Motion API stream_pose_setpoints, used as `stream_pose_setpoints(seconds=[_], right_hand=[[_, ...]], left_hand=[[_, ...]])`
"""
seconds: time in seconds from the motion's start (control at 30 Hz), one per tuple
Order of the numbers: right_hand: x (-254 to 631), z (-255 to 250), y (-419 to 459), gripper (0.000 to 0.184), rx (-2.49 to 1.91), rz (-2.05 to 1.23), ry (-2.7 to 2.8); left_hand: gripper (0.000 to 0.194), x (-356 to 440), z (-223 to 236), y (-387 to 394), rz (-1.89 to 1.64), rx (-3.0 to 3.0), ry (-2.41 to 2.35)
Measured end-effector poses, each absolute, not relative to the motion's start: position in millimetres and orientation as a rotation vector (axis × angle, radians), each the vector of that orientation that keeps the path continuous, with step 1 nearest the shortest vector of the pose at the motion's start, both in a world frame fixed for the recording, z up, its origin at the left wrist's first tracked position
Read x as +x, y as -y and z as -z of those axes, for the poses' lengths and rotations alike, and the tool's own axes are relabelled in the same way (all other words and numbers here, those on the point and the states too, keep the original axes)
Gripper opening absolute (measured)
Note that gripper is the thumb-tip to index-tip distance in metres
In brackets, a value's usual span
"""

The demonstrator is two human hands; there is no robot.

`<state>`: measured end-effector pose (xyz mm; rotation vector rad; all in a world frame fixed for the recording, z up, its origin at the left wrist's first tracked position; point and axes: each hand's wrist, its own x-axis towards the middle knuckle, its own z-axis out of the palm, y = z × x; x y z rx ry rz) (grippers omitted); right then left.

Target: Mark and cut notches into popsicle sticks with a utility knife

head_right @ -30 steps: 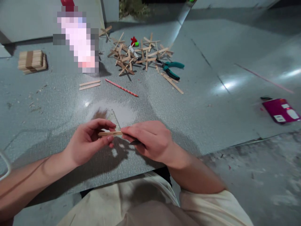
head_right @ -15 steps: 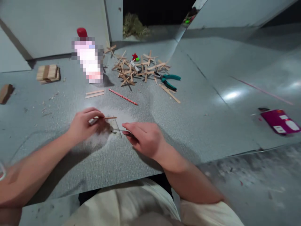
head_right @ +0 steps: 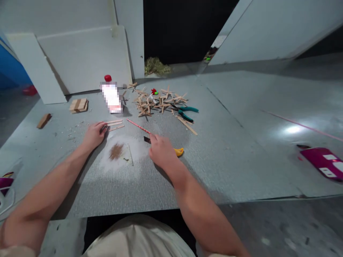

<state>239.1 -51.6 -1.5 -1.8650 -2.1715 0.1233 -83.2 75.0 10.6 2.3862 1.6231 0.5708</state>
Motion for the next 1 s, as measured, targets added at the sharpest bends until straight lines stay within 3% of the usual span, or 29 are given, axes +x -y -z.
stream_pose_setpoints(seconds=[0.2,0.4,0.67,0.87,1.0], right_hand=[[260.2,7.7,42.4,0.035,-2.056,-0.025,2.009],[242.6,14.3,46.7,0.036,-1.878,-0.071,2.036],[219.9,18.5,55.8,0.033,-1.496,-0.278,2.001],[218.5,25.8,46.0,0.033,-1.469,-0.536,1.940],[216.2,30.4,42.0,0.032,-1.452,-0.658,2.018]], left_hand=[[0.038,-65.4,-23.2,-78.9,-0.438,2.376,-1.686],[0.039,-53.8,-29.2,-92.2,-0.320,2.284,-1.794],[0.040,-48.2,-27.7,-66.8,-0.291,2.226,-1.663],[0.037,-2.6,3.6,2.5,-0.262,2.265,-1.243],[0.038,-6.5,7.0,-9.9,-0.394,2.267,-1.261]])
